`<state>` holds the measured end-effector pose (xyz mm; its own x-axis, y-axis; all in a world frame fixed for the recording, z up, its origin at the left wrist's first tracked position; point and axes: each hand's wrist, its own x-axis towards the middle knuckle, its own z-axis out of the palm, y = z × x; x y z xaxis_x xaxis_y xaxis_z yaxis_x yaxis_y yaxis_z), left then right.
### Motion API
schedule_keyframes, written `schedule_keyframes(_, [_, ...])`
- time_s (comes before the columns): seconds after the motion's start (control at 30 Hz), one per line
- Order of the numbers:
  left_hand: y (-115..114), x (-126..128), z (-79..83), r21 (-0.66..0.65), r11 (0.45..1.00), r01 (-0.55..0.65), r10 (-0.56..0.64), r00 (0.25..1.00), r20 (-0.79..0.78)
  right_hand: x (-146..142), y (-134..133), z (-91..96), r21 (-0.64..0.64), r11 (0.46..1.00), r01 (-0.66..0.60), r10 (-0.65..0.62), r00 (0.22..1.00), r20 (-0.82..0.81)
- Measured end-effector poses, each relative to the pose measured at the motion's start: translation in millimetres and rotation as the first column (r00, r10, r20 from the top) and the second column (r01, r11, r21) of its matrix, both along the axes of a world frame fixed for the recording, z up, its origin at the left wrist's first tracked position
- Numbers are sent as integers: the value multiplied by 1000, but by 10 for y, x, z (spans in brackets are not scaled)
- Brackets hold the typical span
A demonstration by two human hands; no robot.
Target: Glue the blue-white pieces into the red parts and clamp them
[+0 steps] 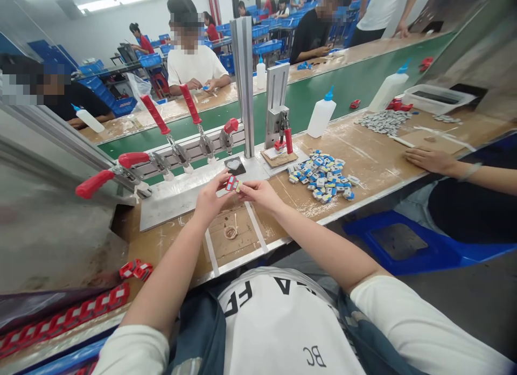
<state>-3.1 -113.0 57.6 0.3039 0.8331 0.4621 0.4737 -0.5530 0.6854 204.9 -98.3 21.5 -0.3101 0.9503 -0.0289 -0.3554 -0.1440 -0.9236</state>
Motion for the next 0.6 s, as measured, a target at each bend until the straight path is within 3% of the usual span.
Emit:
schedule_keyframes(0.13, [282, 126, -177, -176, 984, 31, -5, 989, 149, -85, 243, -100, -88, 996, -1, -5, 998, -65])
schedule_keyframes(0.23, [462, 243, -294, -275, 961, 0, 80, 957, 278, -134, 379, -110, -107, 994, 3, -8, 999, -45])
schedule_keyframes(0.33, [657, 324, -392, -289, 955, -68, 172, 921, 349, -158, 509, -72, -87, 996, -4, 9, 998, 59])
schedule_keyframes(0.47, [938, 345, -504, -333, 936, -114, 256, 870, 421, -125, 690, 19, -45, 998, -50, 62, 943, 326])
schedule_keyframes(0.53, [1072, 333, -548, -336, 927, -163, 299, 863, 406, -65, 773, 98, 45, 999, 27, -44, 890, 454])
schedule_keyframes(0.6, [1188, 319, -579, -320, 923, -215, 330, 870, 367, 16, 842, 234, 234, 957, 173, -265, 847, 461])
